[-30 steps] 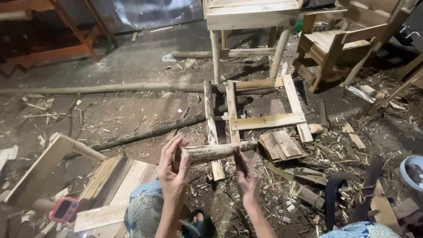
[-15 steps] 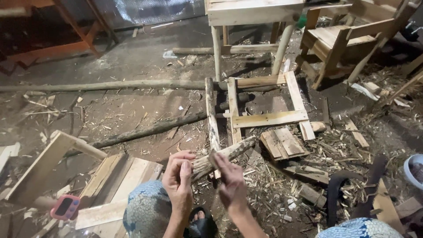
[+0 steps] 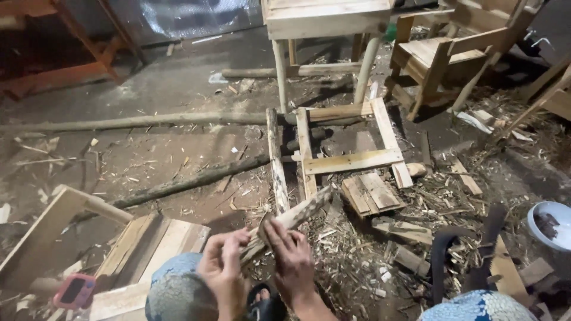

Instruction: Peeling bark from a wooden branch using a drawknife in a workshop environment.

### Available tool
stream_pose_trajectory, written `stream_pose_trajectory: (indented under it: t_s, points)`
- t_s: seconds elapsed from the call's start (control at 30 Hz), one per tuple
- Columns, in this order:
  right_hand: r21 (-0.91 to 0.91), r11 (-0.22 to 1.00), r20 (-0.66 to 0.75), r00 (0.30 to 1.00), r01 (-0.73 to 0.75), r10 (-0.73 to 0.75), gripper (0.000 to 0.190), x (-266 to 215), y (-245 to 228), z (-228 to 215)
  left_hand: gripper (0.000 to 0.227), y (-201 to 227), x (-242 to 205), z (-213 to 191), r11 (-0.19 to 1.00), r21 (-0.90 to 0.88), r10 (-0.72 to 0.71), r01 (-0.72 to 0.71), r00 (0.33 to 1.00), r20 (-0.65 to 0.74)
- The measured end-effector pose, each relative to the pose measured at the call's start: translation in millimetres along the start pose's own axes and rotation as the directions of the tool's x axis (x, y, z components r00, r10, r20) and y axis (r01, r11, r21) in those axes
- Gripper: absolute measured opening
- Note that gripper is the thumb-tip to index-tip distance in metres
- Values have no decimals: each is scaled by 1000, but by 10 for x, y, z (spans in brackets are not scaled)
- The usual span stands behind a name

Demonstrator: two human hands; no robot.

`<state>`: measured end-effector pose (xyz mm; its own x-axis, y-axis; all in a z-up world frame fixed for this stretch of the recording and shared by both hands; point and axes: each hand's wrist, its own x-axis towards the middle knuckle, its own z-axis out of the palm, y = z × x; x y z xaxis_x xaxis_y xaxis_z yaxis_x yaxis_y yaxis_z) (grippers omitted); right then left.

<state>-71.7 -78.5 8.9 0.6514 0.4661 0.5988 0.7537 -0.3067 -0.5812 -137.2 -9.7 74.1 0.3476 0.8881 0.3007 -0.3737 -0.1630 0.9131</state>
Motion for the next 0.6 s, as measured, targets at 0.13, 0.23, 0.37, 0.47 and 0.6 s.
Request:
stream_pose_trajectory:
  t_s: [0.13,0.23,0.37,0.47,0.6]
  points:
    - [21,1000,13,1000,13,-13,45,-171,-34,21,10,144,62,-199,995,-63,-95,83,969,-227]
    - [83,994,-70,996,70,-64,32,-139,59,140,11,84,217,-367,984,-149,-124,99,977,-173]
    - [-102,995,18,1000,-19,21,43,-423,1252,718,10,137,234,-447,981,-127,-172,149,966,-194]
    - [21,986,118,980,-164,160,58,-375,856,676,10,134,266,-466,986,-61,-163,152,957,-239]
    - [-151,986,-74,994,70,-82,76,-184,535,580,11,152,273,-458,982,-91,-186,168,949,-256]
